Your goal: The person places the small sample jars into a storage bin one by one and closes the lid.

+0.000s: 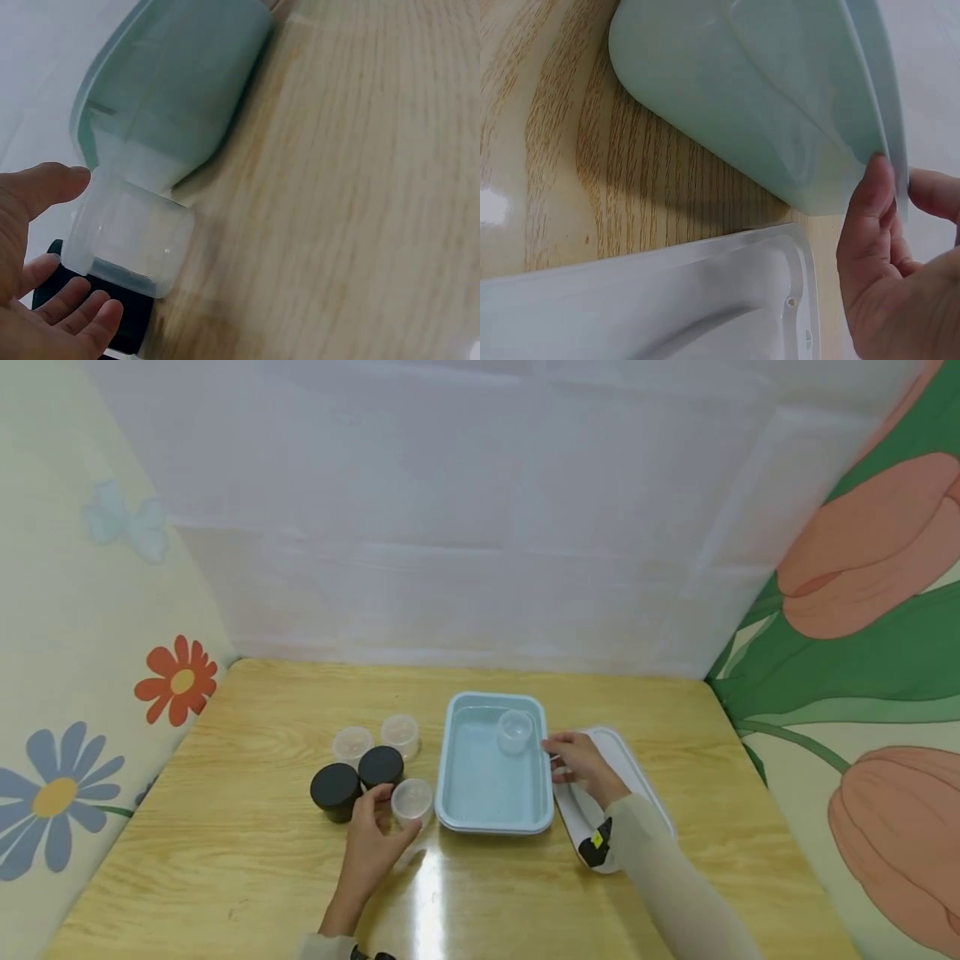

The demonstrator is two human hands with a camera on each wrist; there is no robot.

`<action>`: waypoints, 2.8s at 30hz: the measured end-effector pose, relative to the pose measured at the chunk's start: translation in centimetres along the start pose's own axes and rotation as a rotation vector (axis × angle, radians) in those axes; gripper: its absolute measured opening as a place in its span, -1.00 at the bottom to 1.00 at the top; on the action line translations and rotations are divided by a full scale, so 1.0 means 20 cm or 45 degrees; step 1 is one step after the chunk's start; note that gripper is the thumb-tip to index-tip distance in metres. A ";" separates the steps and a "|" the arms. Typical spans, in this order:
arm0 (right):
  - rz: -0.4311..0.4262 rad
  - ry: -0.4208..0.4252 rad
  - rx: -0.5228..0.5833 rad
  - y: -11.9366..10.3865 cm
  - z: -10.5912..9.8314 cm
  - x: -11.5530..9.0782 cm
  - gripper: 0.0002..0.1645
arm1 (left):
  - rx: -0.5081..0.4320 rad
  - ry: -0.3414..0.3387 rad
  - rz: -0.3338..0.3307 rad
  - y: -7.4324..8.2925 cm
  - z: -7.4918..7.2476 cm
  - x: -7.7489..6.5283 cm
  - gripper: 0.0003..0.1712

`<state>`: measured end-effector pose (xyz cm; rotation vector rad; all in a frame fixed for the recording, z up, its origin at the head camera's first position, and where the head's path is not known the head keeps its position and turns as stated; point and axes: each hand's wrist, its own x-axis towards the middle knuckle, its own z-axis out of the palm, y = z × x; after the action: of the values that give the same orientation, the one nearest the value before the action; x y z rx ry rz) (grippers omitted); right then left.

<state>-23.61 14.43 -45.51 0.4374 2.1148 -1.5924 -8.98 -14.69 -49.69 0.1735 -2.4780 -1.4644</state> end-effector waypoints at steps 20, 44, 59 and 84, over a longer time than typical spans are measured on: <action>-0.013 -0.012 0.000 0.01 0.00 -0.02 -0.58 | -0.045 -0.009 -0.087 -0.04 0.08 0.04 -0.18; -0.026 0.003 -0.044 -0.01 0.01 0.00 -0.72 | -0.072 0.037 0.007 0.09 0.02 0.05 -0.21; -0.064 -0.002 -0.057 -0.01 0.01 0.00 -0.68 | -0.064 0.004 0.044 0.21 -0.01 0.17 -0.20; -0.061 0.016 -0.076 0.00 0.02 0.01 -0.70 | -0.191 -0.182 0.067 0.42 0.15 0.44 -0.21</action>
<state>-23.73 14.05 -45.73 0.3811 2.1914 -1.5522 -17.97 -10.08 -42.27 -0.0252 -2.4463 -1.6868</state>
